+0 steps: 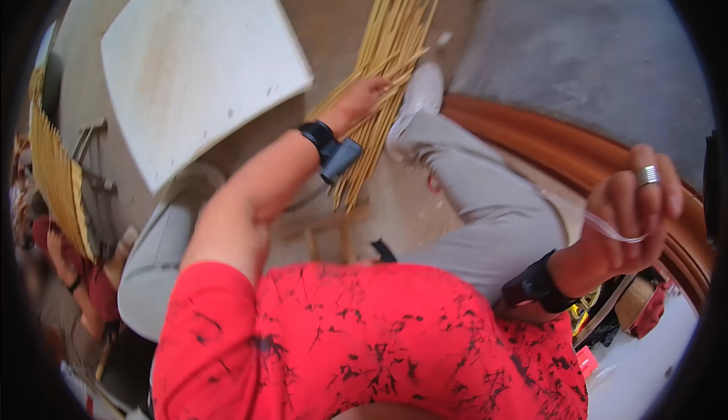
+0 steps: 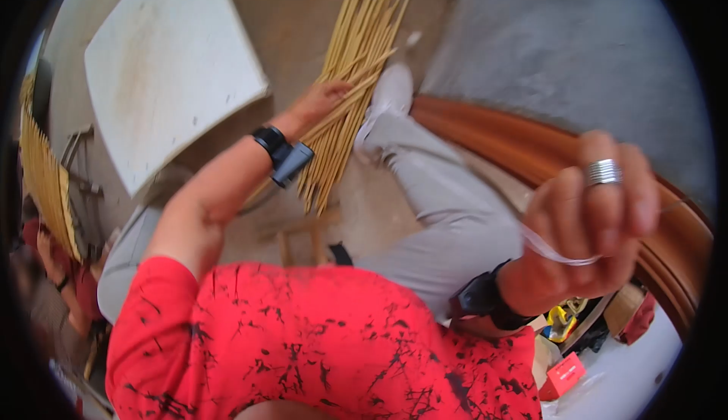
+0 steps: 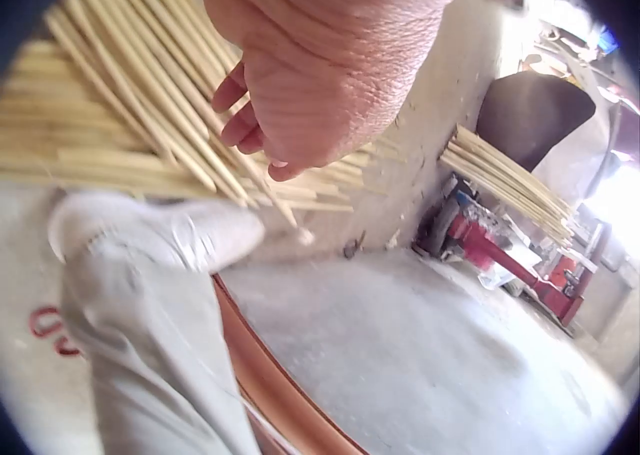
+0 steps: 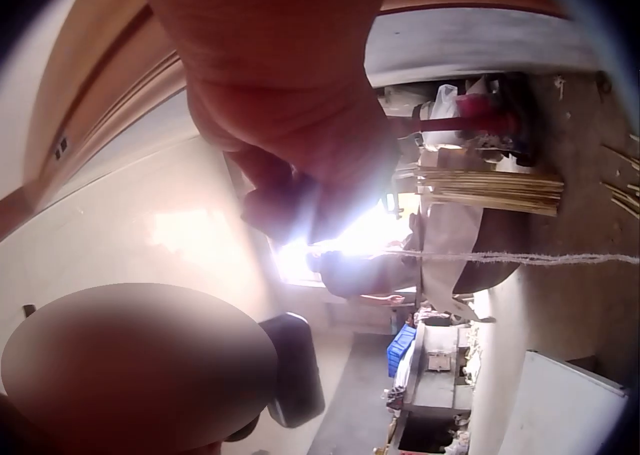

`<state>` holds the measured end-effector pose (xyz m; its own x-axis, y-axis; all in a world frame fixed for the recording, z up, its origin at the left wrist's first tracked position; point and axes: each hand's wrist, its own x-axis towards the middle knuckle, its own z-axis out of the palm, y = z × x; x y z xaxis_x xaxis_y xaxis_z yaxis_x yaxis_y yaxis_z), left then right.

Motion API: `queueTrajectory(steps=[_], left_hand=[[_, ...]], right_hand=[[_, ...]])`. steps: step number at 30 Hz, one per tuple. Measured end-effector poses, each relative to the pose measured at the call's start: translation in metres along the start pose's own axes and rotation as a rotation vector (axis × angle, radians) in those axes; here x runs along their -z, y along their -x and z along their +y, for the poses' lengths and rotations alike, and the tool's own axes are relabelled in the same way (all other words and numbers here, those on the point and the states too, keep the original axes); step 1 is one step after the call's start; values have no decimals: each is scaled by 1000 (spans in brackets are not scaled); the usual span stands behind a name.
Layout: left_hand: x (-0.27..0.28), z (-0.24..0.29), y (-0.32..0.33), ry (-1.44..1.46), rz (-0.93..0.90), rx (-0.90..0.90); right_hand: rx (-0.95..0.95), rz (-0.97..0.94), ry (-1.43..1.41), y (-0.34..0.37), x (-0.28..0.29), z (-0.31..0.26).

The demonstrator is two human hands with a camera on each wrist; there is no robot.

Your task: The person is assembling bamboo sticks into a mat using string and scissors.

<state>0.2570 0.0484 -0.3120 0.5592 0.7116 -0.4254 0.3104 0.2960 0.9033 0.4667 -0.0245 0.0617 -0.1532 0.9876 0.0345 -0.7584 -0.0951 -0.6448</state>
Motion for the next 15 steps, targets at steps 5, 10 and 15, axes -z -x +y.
queueTrajectory(steps=[5,10,15], left_hand=[[112,-103,144,-538,163,160],[137,-137,246,-865,191,368],[82,-134,237,-1010,122,362]], right_hand=[[7,87,-154,2,-7,-7],[-17,142,-259,1,-20,-11],[83,63,-317,-5,-21,-5]])
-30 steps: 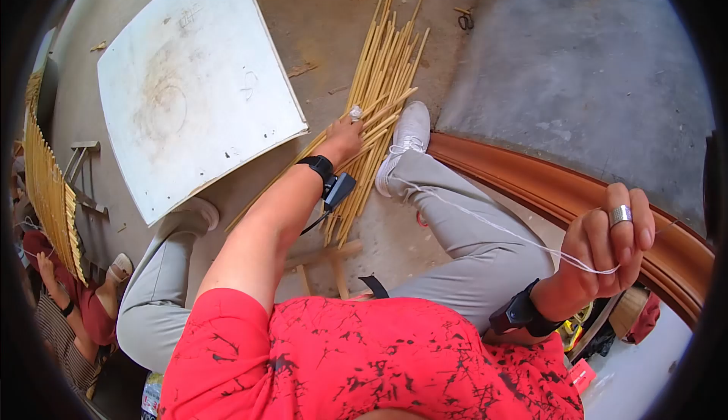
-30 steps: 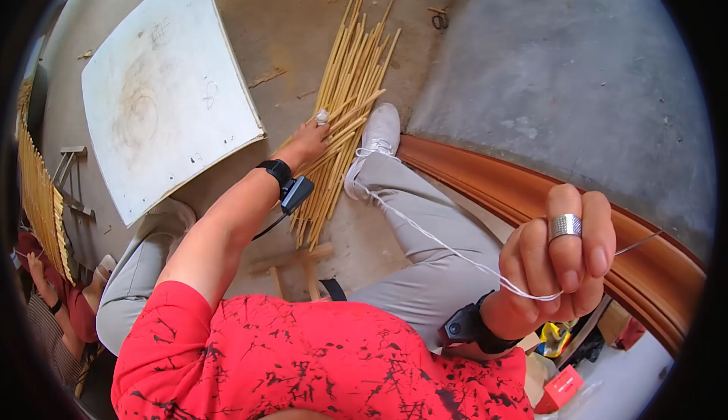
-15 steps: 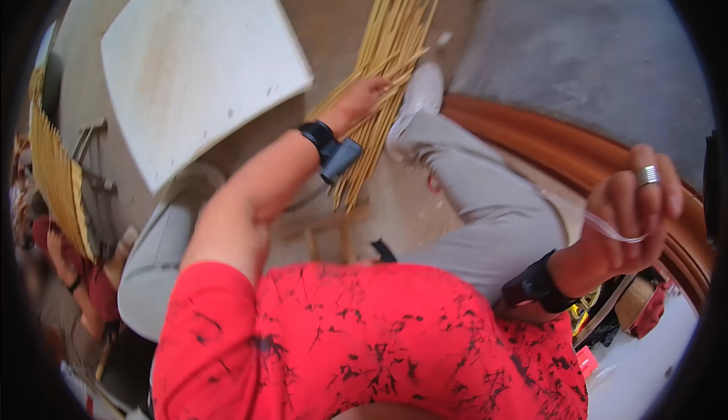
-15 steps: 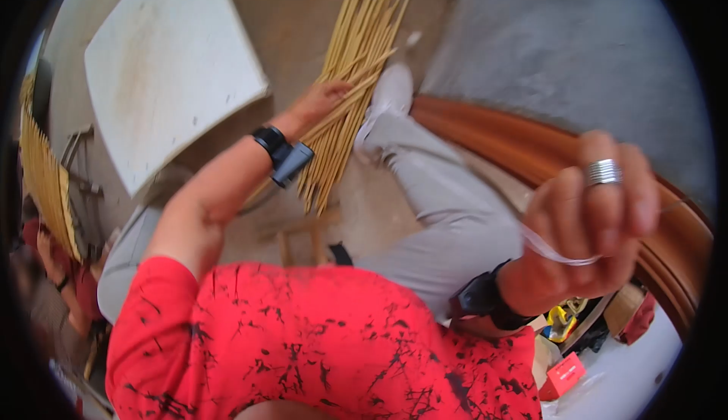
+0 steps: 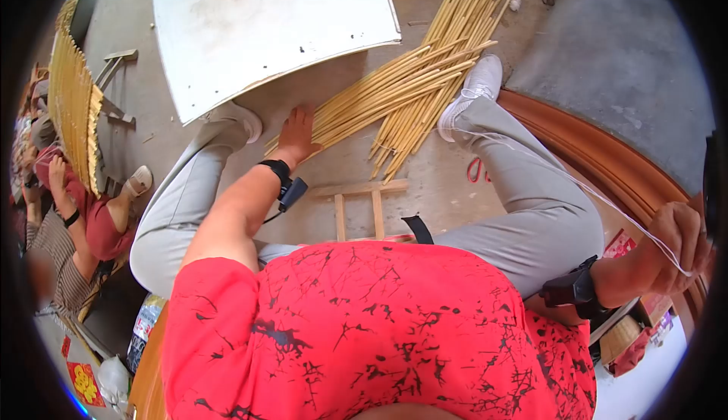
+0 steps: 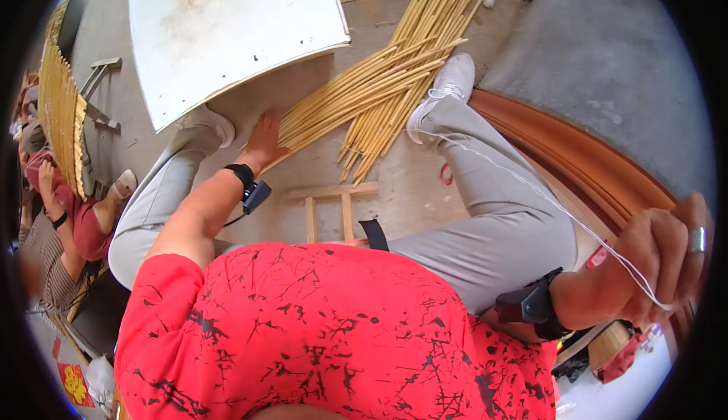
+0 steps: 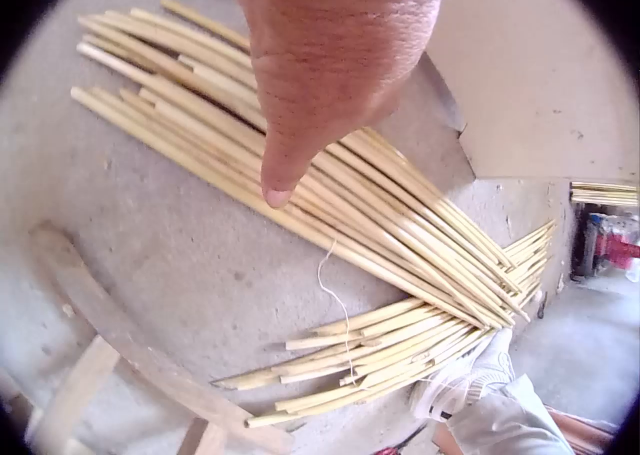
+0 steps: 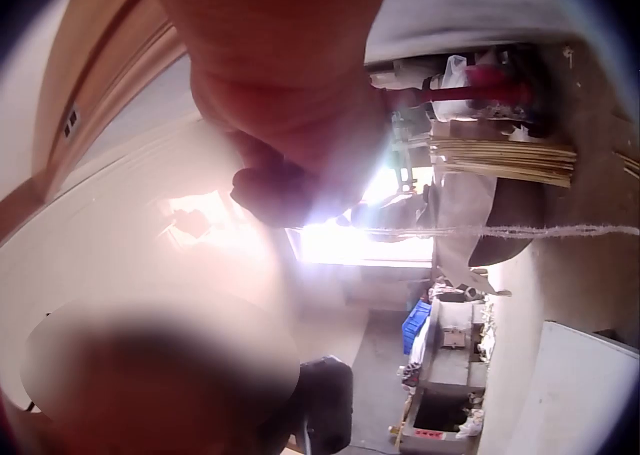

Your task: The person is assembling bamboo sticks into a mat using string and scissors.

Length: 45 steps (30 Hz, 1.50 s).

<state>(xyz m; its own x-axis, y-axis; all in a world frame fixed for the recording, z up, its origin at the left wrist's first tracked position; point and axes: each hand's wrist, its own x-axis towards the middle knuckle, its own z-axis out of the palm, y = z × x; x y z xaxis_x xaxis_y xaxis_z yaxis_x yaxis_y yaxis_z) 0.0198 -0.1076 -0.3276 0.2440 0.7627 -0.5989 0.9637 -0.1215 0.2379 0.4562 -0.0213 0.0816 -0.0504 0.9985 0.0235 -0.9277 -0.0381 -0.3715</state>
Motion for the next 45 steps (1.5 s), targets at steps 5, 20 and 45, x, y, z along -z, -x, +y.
queueTrajectory(steps=[5,20,45], left_hand=[[-15,41,-21,-20,110,61],[-32,50,-60,105,563,-103],[30,227,-171,662,179,241]], right_hand=[[-27,76,72,-17,-3,22],[-62,49,26,-17,-4,27],[19,-99,-54,5,11,3]])
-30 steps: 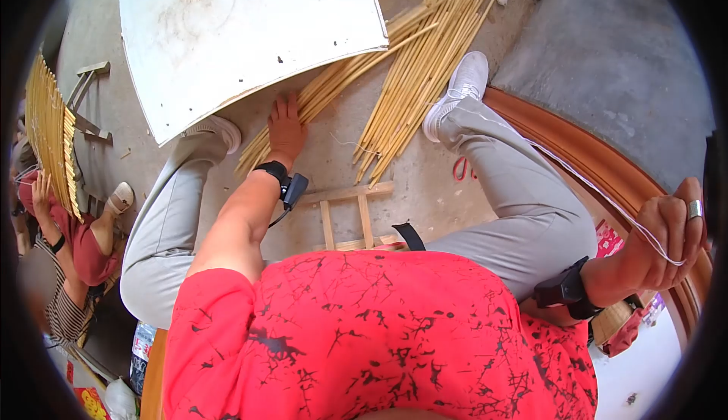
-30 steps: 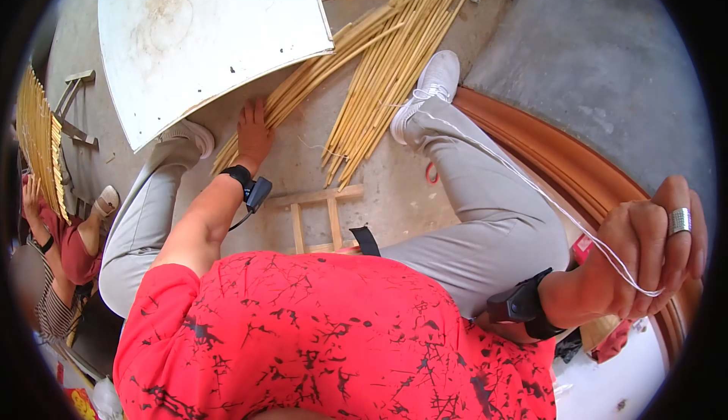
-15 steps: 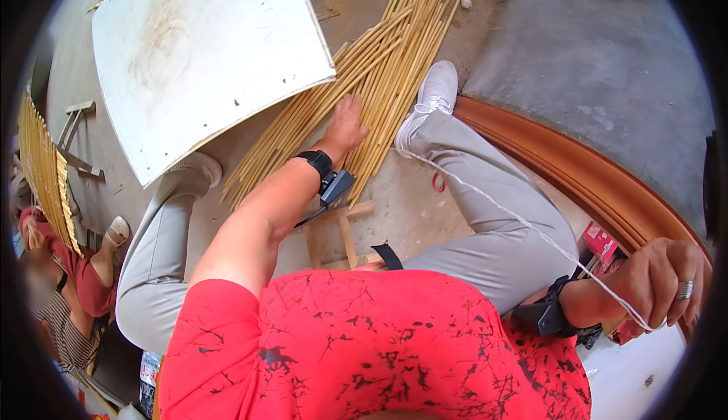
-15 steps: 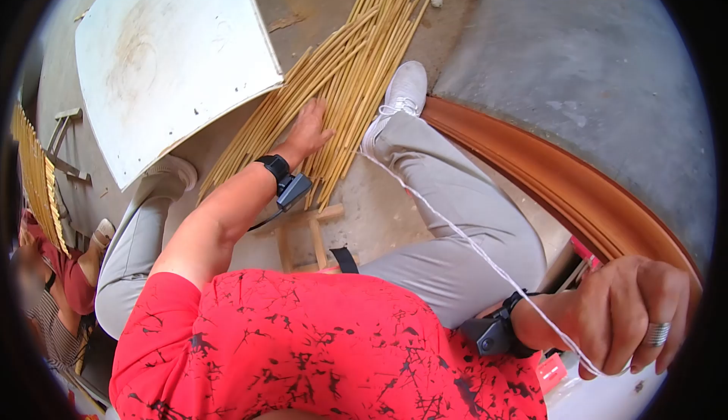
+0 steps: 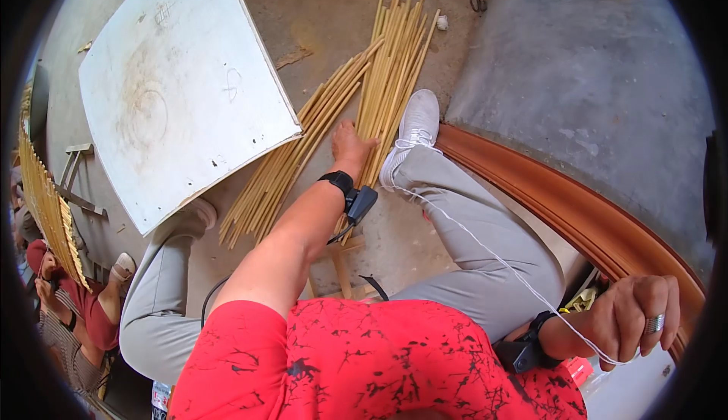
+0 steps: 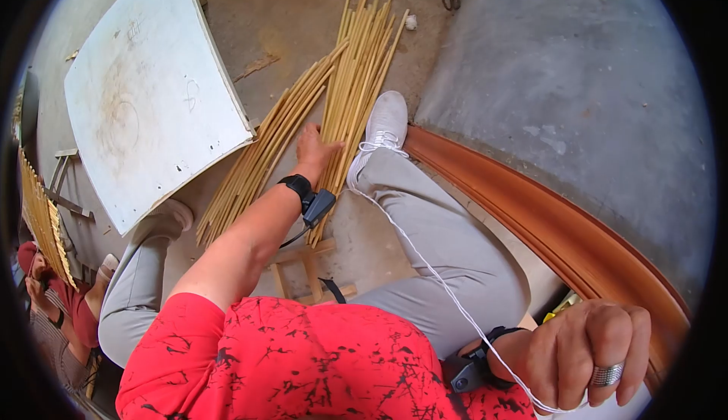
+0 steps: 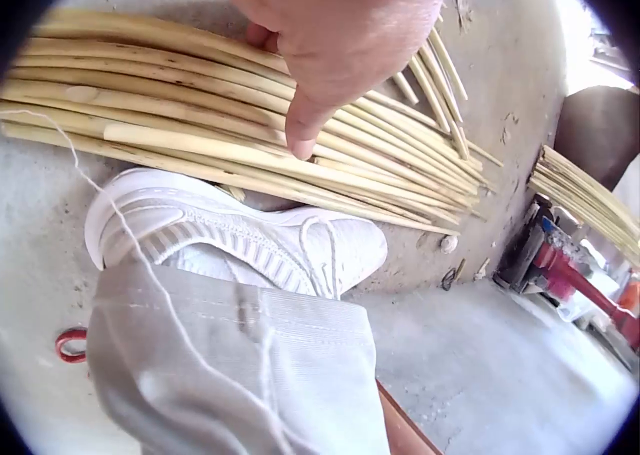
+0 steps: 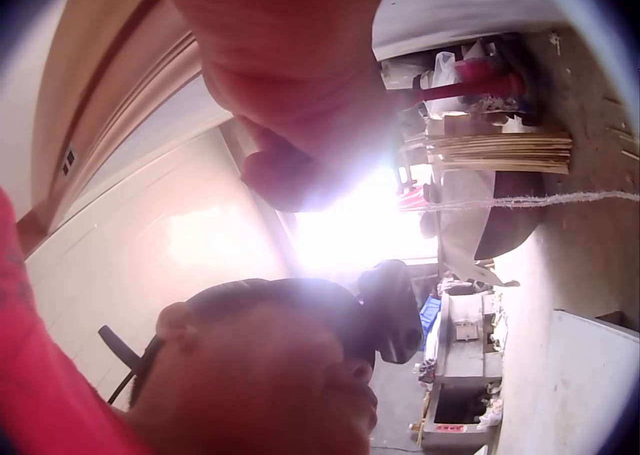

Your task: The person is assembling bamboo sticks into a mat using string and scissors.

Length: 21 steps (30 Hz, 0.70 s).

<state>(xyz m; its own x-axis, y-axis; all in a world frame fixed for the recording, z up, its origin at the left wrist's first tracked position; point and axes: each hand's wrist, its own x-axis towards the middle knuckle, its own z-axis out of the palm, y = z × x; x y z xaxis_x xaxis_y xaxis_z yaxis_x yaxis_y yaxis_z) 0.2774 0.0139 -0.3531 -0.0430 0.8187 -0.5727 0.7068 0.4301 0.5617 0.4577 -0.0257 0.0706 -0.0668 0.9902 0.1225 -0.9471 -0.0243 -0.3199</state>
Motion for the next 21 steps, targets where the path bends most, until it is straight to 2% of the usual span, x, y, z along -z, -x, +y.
queueTrajectory(steps=[1,5,9,11,12,14,16,18,20,21], left_hand=[[1,4,0,26,-88,69],[-19,-4,-4,30,-166,52],[-31,-4,2,-48,-23,-96],[-27,-7,0,157,-162,-100],[-23,-8,-1,157,-161,-107],[-12,-12,-5,72,-232,-59],[2,-18,-8,23,-251,-106],[5,-26,-9,123,-286,-62],[12,-28,-1,182,-222,-111],[19,-25,6,316,-286,-125]], right_hand=[[-10,7,17,0,0,-1],[-29,45,-15,3,2,1],[-69,53,26,-1,3,2],[-119,97,83,-2,4,0],[-141,76,123,-4,8,0],[-144,189,172,-6,4,7],[-115,224,293,-2,5,14],[-112,239,304,-3,4,19],[-104,307,428,-5,3,24],[-102,378,496,-6,1,27]])
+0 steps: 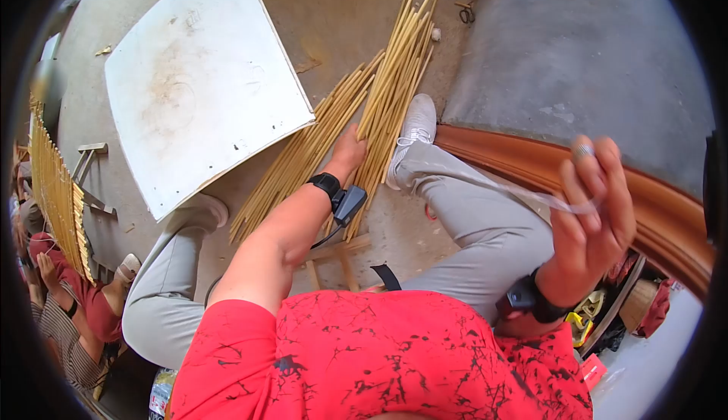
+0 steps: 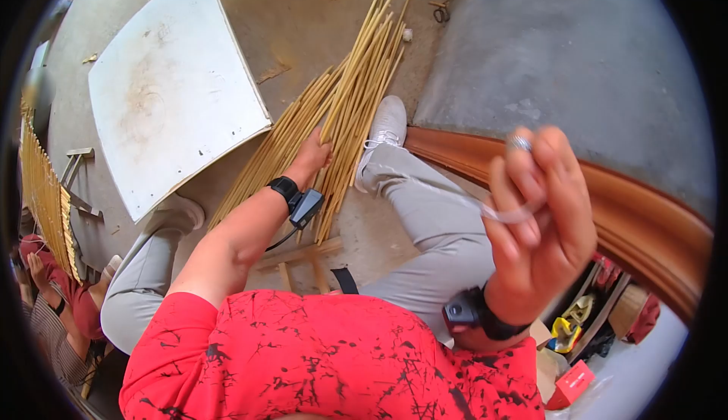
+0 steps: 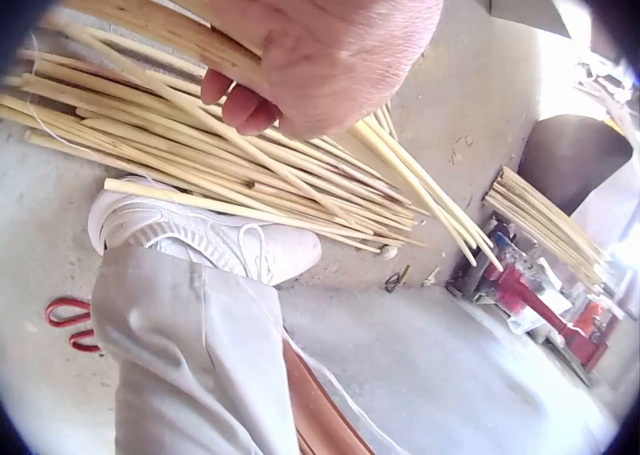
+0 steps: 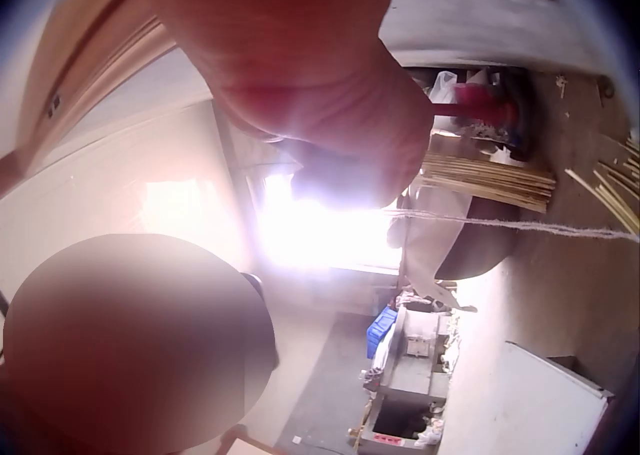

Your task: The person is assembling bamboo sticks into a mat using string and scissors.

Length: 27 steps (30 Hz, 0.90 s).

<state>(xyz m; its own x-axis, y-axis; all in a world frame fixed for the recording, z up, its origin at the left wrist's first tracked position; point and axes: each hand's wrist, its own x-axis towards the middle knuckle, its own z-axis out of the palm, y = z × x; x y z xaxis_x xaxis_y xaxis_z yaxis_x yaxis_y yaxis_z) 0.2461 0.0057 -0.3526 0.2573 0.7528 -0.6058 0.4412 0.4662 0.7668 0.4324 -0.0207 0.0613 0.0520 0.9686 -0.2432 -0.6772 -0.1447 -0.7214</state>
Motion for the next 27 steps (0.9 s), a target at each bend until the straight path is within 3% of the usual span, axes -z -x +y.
queueTrajectory(steps=[2,3,6,7,9,13,14,16,17,19,21,23,24,25,26,27], left_hand=[[10,19,24,289,-123,-36],[17,37,38,278,-117,-48],[45,94,87,425,-398,-176],[59,111,103,414,-386,-182],[87,146,127,517,-434,-405],[157,194,177,524,-305,-601],[172,201,189,501,-281,-644],[194,211,213,475,-242,-706],[200,215,222,433,-210,-737],[212,221,240,394,-161,-782],[213,227,254,309,-165,-891],[208,237,269,348,-190,-925],[207,243,273,303,-214,-948],[209,247,275,260,-240,-970],[216,249,275,262,-232,-983],[224,251,271,258,-196,-1003]], right_hand=[[12,111,166,-4,-7,7],[20,134,232,-7,-2,11],[49,137,398,-17,5,27],[46,139,465,-20,6,33],[9,167,640,-23,5,45],[-224,-26,989,-37,24,81],[-205,-51,989,-42,27,90],[-491,-122,1326,-44,23,101],[-477,-139,1332,-43,12,100],[-54,-344,1849,-37,-16,98],[513,-502,1272,-46,-49,103],[497,-570,438,-45,-121,103],[503,-584,440,-25,-160,90],[361,-557,416,0,-196,75],[219,-528,394,14,-216,69],[221,-538,403,0,-216,79]])
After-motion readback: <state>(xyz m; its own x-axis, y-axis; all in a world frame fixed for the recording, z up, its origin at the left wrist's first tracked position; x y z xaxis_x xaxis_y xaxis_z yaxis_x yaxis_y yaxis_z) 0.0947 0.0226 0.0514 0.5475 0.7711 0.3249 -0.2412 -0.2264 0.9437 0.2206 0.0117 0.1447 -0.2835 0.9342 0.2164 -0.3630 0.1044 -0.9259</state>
